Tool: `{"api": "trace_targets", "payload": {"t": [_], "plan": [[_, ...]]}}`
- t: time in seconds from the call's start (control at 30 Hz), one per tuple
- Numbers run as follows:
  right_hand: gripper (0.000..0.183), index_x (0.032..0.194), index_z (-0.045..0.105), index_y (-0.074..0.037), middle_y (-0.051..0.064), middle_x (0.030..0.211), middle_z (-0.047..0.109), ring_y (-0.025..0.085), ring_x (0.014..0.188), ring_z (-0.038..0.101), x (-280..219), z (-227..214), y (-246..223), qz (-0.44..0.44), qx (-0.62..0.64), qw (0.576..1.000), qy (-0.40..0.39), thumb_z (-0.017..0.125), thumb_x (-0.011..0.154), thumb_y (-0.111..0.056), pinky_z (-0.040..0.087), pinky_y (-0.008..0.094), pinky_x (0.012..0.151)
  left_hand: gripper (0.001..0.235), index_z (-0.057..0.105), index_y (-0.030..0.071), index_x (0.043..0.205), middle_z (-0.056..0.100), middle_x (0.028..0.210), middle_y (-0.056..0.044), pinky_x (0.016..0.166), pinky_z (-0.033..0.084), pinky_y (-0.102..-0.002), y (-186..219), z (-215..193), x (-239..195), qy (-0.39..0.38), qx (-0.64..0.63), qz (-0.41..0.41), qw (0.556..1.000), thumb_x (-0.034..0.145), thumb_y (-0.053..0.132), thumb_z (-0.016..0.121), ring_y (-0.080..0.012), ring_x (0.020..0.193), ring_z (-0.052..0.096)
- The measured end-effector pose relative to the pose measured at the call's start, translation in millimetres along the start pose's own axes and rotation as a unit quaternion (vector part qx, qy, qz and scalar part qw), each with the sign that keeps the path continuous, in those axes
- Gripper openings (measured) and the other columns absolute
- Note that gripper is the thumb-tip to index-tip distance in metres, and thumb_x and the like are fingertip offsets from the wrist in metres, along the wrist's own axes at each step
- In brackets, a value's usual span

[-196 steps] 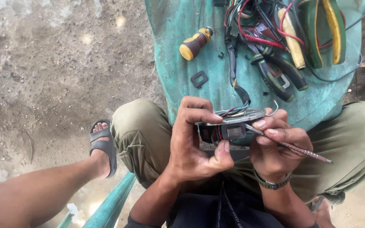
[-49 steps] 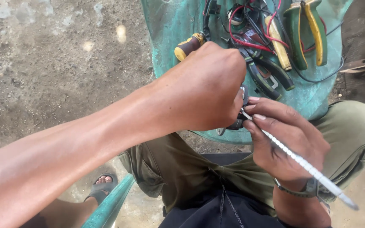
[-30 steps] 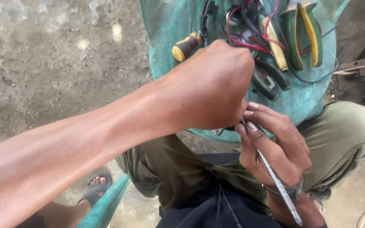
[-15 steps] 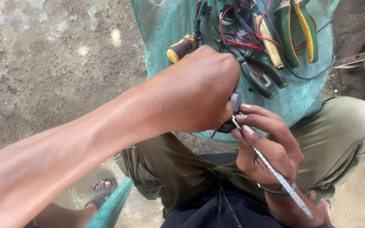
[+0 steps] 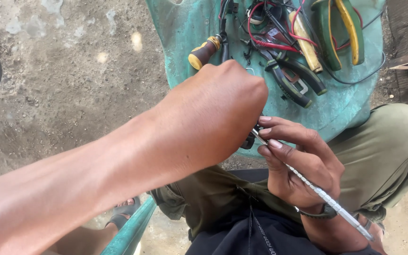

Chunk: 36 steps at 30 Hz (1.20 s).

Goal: Disassembling and repairing a motorcycle stator assembly using a screwdriver and pliers on a makeshift workbench.

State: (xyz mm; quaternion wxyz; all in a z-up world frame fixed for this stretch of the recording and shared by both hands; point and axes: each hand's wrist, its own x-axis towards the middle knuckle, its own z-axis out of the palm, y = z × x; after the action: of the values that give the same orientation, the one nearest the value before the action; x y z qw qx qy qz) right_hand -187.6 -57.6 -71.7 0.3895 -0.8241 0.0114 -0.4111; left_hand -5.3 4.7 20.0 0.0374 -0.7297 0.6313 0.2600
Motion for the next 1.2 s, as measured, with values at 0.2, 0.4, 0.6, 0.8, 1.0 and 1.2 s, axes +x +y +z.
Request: {"api": "trace_targets", "payload": {"t": [0.2, 0.4, 0.6, 0.8, 1.0, 1.2], "plan": [[0.013, 0.109, 0.05, 0.0, 0.031, 0.105, 0.063, 0.046, 0.101, 0.076, -6, 0, 13, -0.002, 0.03, 0.999, 0.029, 0.06, 0.101, 0.001, 0.071, 0.052, 0.095, 0.021, 0.069, 0.009, 0.073, 0.063, 0.07, -0.018, 0.045, 0.047, -0.053, -4, 16, 6, 0.059, -0.018, 0.002, 0.998, 0.079, 0.021, 0.086, -0.0444, 0.06, 0.066], [0.013, 0.112, 0.048, -0.003, 0.03, 0.109, 0.06, 0.045, 0.103, 0.076, -11, -1, 21, 0.079, 0.101, 0.99, 0.063, 0.056, 0.103, 0.004, 0.071, 0.049, 0.098, 0.023, 0.061, 0.005, 0.083, 0.056, 0.073, -0.016, 0.038, 0.043, -0.053, -11, 24, 2, 0.122, -0.048, 0.041, 0.991, 0.075, 0.011, 0.081, -0.0424, 0.049, 0.06], [0.013, 0.111, 0.05, -0.004, 0.029, 0.107, 0.063, 0.042, 0.102, 0.076, -12, 5, 29, 0.077, 0.119, 0.986, 0.086, 0.059, 0.103, 0.0, 0.071, 0.047, 0.096, 0.014, 0.061, 0.007, 0.079, 0.056, 0.075, -0.015, 0.042, 0.045, -0.052, -16, 31, 1, 0.173, -0.033, 0.087, 0.981, 0.071, 0.006, 0.073, -0.0399, 0.052, 0.06], [0.013, 0.11, 0.054, -0.009, 0.022, 0.103, 0.066, 0.038, 0.1, 0.074, -30, 21, 50, 0.048, 0.147, 0.976, 0.155, 0.064, 0.102, -0.007, 0.069, 0.049, 0.098, 0.012, 0.055, 0.007, 0.078, 0.05, 0.074, -0.013, 0.038, 0.039, -0.052, -20, 41, -1, 0.236, -0.043, 0.108, 0.965, 0.07, 0.006, 0.064, -0.0401, 0.047, 0.054], [0.014, 0.108, 0.056, -0.008, 0.023, 0.103, 0.066, 0.036, 0.096, 0.073, -35, 34, 60, 0.041, 0.202, 0.958, 0.2, 0.066, 0.099, -0.005, 0.069, 0.048, 0.095, 0.013, 0.054, 0.006, 0.085, 0.048, 0.078, -0.014, 0.034, 0.037, -0.056, -21, 45, -4, 0.253, -0.043, 0.104, 0.961, 0.074, 0.008, 0.061, -0.0451, 0.044, 0.05], [0.015, 0.107, 0.056, -0.006, 0.025, 0.1, 0.067, 0.036, 0.092, 0.074, -37, 36, 63, 0.053, 0.21, 0.952, 0.217, 0.067, 0.097, -0.004, 0.07, 0.047, 0.091, 0.017, 0.053, 0.005, 0.093, 0.047, 0.081, -0.012, 0.031, 0.037, -0.05, -20, 46, -7, 0.259, -0.024, 0.116, 0.959, 0.08, 0.009, 0.063, -0.0394, 0.041, 0.049]]}}
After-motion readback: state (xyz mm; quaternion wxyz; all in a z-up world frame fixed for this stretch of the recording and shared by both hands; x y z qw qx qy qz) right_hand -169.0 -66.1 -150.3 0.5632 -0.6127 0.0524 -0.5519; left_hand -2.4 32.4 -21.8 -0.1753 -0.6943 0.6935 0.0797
